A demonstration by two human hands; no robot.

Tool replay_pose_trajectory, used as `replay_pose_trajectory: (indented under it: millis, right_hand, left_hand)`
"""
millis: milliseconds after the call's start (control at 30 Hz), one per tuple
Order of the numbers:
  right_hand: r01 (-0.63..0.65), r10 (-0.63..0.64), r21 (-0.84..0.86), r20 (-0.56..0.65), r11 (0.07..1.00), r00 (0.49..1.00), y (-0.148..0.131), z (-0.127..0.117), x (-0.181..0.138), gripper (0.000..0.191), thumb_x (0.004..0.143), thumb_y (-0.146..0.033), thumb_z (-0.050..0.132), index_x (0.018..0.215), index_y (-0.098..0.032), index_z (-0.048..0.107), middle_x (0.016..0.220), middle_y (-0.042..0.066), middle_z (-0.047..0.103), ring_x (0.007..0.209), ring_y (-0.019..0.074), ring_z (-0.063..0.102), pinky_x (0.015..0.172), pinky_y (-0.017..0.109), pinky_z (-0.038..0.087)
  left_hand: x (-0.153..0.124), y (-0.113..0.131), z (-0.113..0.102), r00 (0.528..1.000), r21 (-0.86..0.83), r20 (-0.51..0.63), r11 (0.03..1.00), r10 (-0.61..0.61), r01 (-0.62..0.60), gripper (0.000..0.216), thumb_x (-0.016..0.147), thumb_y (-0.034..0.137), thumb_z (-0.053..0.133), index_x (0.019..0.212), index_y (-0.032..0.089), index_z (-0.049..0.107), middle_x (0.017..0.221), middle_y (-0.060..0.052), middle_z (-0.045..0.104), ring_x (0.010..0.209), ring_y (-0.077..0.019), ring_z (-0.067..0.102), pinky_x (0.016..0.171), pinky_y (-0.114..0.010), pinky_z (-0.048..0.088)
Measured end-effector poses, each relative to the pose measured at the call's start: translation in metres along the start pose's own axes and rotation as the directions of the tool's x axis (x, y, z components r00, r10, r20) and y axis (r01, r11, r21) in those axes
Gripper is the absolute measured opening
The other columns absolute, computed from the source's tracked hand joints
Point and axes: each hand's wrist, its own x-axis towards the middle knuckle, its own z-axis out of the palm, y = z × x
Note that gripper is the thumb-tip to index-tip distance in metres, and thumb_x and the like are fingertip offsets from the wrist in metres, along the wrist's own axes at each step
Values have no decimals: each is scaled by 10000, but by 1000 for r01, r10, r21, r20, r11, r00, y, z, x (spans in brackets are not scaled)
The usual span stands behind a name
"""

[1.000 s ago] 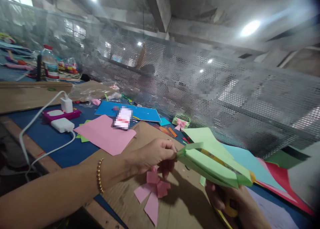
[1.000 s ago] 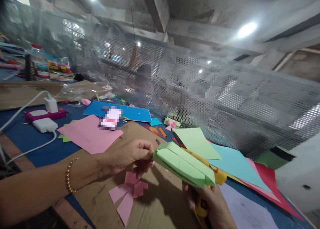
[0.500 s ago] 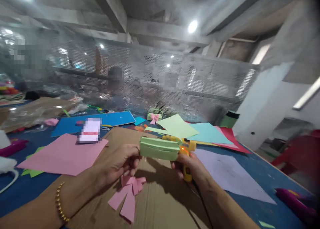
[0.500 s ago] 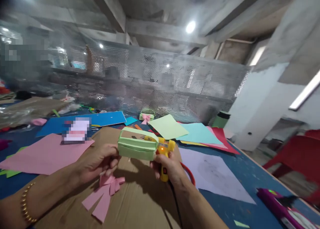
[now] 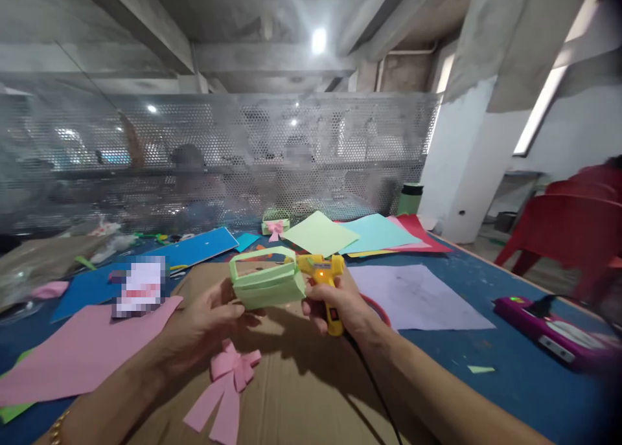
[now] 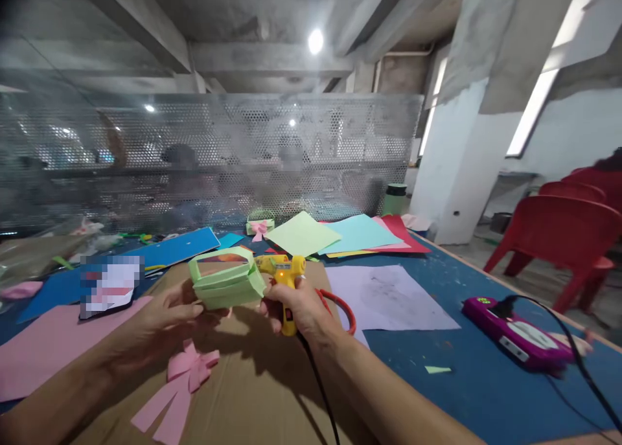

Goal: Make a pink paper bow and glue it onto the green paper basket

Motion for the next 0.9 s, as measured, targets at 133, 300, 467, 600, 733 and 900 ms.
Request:
replay_pose_trajectory:
  millis: [133, 300, 467, 600, 733, 900]
  right_hand:
    - [26, -26, 0, 4, 1000, 1000, -4, 3, -4, 299, 977, -378, 640, 1191, -170, 622, 1119, 58, 669, 882, 181, 677, 742, 363, 595]
    - [78, -78, -7, -16, 997, 997, -7, 8, -4, 275, 986, -423, 615, 988, -149, 645, 784, -25, 651, 491, 66, 535, 437, 199, 459]
    - [132, -141, -64, -180, 989, 973, -18, 7, -5, 429, 843, -582, 695, 884, -157, 658, 728, 30, 708, 366, 72, 479, 328, 211, 371]
    - [203, -256, -193, -312, 960, 915, -29, 3, -11, 494, 863, -654, 639, 860, -163, 681, 472, -37, 547, 368, 88, 450, 366, 212, 362]
    - [286, -394, -409, -210, 866, 895, -27, 1, -19, 444, 915, -627, 595, 938, -193, 690, 487, -37, 547, 434, 106, 490, 442, 215, 422]
    - [273, -380, -571, -74, 774, 922, -11, 11, -28, 401, 897, -602, 611, 1035, -228, 657, 610, -27, 613, 452, 132, 534, 448, 259, 471]
  left_hand:
    - [2, -5, -9, 999, 5, 6, 999, 53, -53, 491, 895, 237, 729, 1359, 182, 578, 1250, -137, 627, 946, -196, 656, 817, -298, 534]
    - [3, -3, -11, 998, -51, 2, 997, 60, -60, 440, 856, 248, 787, 1265, 165, 647, 1059, -102, 678, 846, -185, 694, 735, -273, 553]
    - [9, 2, -12, 993, -94, -115, 995, 17, -28, 423, 808, 250, 832, 1178, 133, 663, 1027, -106, 703, 779, -156, 714, 668, -213, 549]
    - [14, 1, -17, 977, -93, -211, 996, -14, -6, 284, 894, 220, 730, 1135, 90, 658, 1079, -157, 714, 727, -132, 718, 650, -198, 559]
    - [16, 1, -13, 958, -88, -288, 996, 8, -34, 209, 933, 186, 647, 1113, 81, 636, 1072, -163, 720, 667, -137, 725, 630, -223, 581]
    - [12, 3, 0, 950, -42, -309, 997, 51, -67, 197, 951, 199, 608, 1111, 91, 573, 883, -124, 724, 677, -197, 755, 567, -227, 578]
